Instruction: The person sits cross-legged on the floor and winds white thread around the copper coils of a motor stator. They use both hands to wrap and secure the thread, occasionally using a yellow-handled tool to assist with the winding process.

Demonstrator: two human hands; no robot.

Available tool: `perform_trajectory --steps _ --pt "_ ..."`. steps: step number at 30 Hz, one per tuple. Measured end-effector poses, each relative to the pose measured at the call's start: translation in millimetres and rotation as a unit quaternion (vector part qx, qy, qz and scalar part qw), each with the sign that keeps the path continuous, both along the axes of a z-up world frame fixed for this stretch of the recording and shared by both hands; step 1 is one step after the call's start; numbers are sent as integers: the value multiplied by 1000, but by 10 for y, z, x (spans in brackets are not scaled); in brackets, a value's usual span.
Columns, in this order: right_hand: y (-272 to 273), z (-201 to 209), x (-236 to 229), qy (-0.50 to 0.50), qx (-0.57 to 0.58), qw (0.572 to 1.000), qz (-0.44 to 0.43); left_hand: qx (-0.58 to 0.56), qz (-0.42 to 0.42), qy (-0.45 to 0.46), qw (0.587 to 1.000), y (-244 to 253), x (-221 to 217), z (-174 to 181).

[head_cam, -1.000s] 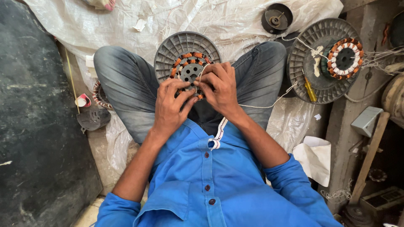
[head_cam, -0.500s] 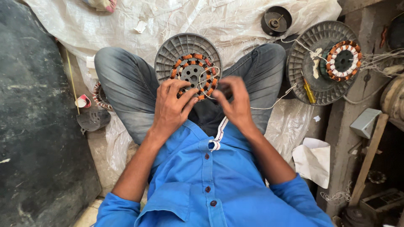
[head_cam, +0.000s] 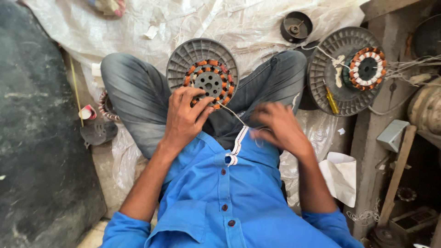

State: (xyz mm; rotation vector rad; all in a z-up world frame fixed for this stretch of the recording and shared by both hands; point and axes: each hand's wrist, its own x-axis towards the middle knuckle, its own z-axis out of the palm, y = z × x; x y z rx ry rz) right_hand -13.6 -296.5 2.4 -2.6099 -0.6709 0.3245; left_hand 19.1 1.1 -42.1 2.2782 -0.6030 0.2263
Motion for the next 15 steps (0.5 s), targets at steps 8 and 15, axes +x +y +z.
perform_trajectory --steps 8,15 --pt "865 -678 50 158 104 960 -205 -7 -16 1 1000 3 50 -60" --pt "967 -538 -192 13 210 965 -155 -38 -114 3 993 152 211 -126"
